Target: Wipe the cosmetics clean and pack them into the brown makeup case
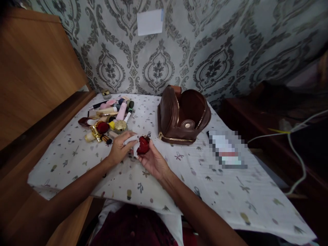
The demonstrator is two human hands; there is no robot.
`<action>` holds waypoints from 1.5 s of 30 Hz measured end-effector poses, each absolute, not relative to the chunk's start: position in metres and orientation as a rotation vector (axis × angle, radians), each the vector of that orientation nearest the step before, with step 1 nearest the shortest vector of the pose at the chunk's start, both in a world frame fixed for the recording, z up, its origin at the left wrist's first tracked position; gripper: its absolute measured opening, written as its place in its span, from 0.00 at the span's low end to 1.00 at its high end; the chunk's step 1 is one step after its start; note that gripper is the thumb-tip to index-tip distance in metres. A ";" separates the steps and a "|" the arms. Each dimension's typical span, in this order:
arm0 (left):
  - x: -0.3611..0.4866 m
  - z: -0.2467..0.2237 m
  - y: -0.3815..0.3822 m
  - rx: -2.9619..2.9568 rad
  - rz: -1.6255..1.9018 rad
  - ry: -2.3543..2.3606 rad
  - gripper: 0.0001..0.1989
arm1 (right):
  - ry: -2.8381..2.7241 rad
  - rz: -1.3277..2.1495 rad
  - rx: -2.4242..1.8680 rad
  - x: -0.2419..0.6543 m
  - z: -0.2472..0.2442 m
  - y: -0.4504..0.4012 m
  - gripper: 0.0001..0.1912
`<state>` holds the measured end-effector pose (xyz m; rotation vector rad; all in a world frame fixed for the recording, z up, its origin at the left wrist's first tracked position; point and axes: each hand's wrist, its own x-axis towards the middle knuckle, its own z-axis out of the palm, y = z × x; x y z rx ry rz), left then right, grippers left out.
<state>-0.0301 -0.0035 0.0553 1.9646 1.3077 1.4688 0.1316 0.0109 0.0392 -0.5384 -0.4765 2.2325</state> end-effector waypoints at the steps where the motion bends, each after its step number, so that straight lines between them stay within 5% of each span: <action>1: -0.029 0.054 -0.003 1.952 1.504 1.307 0.08 | -0.457 2.234 -0.521 0.131 0.039 0.012 0.18; 9: -0.026 0.048 -0.001 1.926 1.339 1.204 0.17 | -0.427 2.199 -0.461 0.135 0.040 0.011 0.12; 14: -0.028 0.049 0.000 1.847 1.448 1.364 0.12 | -0.415 2.235 -0.463 0.136 0.041 0.012 0.15; 38: -0.022 0.040 -0.001 2.052 1.186 1.410 0.19 | -0.338 2.199 -0.498 0.137 0.050 0.013 0.14; 45: -0.025 0.045 -0.002 1.924 1.334 1.476 0.18 | -0.668 2.146 -0.638 0.136 0.051 0.008 0.27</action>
